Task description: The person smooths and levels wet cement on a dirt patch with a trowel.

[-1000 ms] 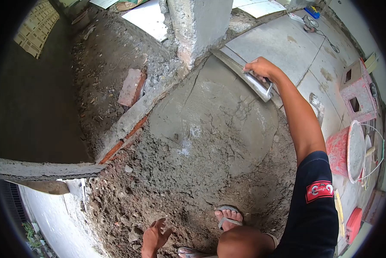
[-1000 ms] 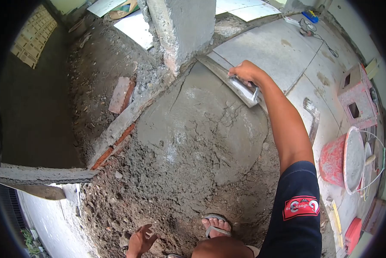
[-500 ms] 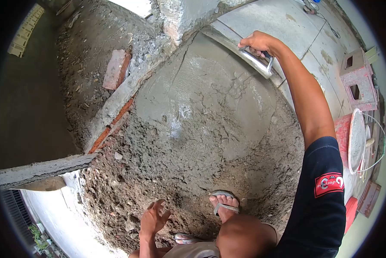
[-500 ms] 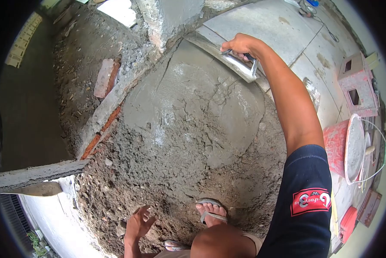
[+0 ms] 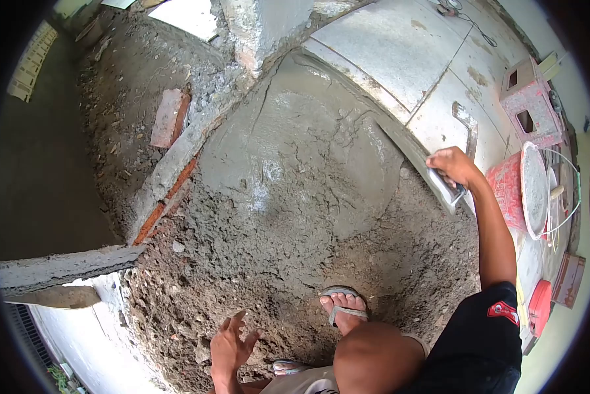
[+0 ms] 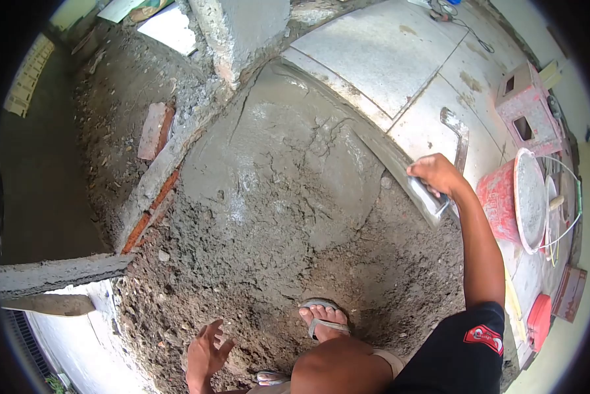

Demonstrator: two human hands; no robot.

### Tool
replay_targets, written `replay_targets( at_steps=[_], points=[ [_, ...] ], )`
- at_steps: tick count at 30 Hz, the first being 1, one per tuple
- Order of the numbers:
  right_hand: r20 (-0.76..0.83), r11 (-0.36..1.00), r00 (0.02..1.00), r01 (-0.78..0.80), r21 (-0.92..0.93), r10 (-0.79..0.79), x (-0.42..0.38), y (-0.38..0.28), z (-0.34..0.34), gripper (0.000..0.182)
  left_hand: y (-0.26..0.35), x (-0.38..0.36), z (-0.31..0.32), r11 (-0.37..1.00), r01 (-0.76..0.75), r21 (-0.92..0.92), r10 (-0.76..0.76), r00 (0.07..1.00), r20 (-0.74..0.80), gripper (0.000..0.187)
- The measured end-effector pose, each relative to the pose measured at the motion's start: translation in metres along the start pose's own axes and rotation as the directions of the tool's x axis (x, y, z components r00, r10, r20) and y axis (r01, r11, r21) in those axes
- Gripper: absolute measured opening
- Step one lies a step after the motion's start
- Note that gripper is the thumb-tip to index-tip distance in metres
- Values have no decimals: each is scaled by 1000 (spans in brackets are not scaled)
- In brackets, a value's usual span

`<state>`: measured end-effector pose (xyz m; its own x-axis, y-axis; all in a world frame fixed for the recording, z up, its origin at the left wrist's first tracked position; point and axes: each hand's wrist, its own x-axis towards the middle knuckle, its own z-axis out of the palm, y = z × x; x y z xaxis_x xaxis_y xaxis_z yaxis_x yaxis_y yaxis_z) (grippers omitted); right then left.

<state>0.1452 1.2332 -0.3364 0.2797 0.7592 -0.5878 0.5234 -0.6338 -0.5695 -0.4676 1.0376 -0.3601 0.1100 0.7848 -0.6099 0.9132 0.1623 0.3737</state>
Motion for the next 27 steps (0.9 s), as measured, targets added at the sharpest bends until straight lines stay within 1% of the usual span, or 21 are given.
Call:
replay_targets(
  at_steps=[1, 3, 4, 5, 6, 7, 9, 11, 13, 14, 16, 17, 18, 20, 21, 22, 23, 24, 25, 26, 27],
  points=[
    [-24, 1000, 999, -27, -15, 26, -15, 6, 0, 25, 8, -2, -3, 1000, -11, 8, 11, 1000, -3, 63],
    [-109, 986, 994, -9, -166, -9, -28, 14, 2, 32, 19, -3, -9, 999, 10, -49, -8, 999, 53, 64],
    [-114, 986, 993, -2, -164, -17, -29, 11, 4, 32, 13, -3, -4, 999, -13, -37, 15, 999, 45, 64],
    [-152, 962, 975, 120, -245, -160, -27, 5, 10, 37, 8, -3, 2, 999, -12, -39, 14, 999, 38, 64],
    [-176, 916, 937, 232, -327, -300, -25, -4, 19, 43, 2, -2, 7, 999, -47, -19, 47, 999, -4, 65],
    [-176, 916, 936, 238, -324, -305, -19, -19, 28, 43, 0, -2, 8, 997, -80, 5, 81, 996, -45, 66],
    [-202, 894, 913, 269, -357, -355, 2, -62, 48, 49, -1, -2, 7, 999, -51, 1, 51, 998, -33, 67],
    [-226, 838, 879, 278, -470, -419, 44, -88, 71, 53, -2, -3, 6, 1000, -17, -6, 17, 999, -28, 67],
    [-244, 822, 851, 311, -478, -464, 83, -115, 94, 52, -6, -4, 7, 996, 78, -39, -76, 996, 35, 65],
    [-243, 821, 848, 321, -472, -471, 101, -127, 104, 52, -1, -6, 0, 997, 73, -31, -72, 997, 7, 64],
    [-301, 844, 848, 270, -463, -436, 129, -152, 120, 47, -7, -7, 4, 997, 70, -11, -70, 997, -9, 64],
    [-296, 844, 849, 276, -459, -438, 137, -165, 125, 47, -11, -10, 7, 998, 63, 4, -63, 998, -16, 64],
    [-289, 844, 857, 263, -467, -426, 143, -178, 128, 45, -11, -12, 8, 994, 107, 4, -107, 994, 8, 63],
    [-282, 852, 868, 253, -458, -410, 148, -197, 135, 38, -9, -13, 10, 990, 139, -19, -139, 990, 30, 64],
    [-277, 853, 872, 250, -458, -404, 148, -192, 138, 38, -7, -15, 11, 986, 163, -42, -161, 986, 54, 64],
    [-275, 825, 839, 305, -475, -469, 146, -185, 141, 38, -8, -16, 14, 992, 123, -41, -123, 992, 16, 63],
    [-278, 790, 794, 365, -493, -540, 145, -184, 141, 37, -8, -15, 16, 992, 119, -45, -118, 993, 8, 63],
    [-286, 784, 782, 373, -497, -554, 142, -187, 143, 37, -7, -12, 17, 992, 108, -69, -106, 994, 32, 63],
    [-240, 775, 792, 401, -489, -561, 136, -185, 150, 36, -8, -13, 18, 991, 102, -89, -97, 993, 62, 63],
    [-192, 771, 806, 423, -476, -560, 127, -179, 159, 35, -18, -12, 28, 996, 37, -82, -34, 999, 36, 65],
    [-160, 763, 811, 436, -476, -563, 119, -176, 169, 33, -22, -14, 32, 997, 31, -76, -28, 999, 35, 65]
  ],
)
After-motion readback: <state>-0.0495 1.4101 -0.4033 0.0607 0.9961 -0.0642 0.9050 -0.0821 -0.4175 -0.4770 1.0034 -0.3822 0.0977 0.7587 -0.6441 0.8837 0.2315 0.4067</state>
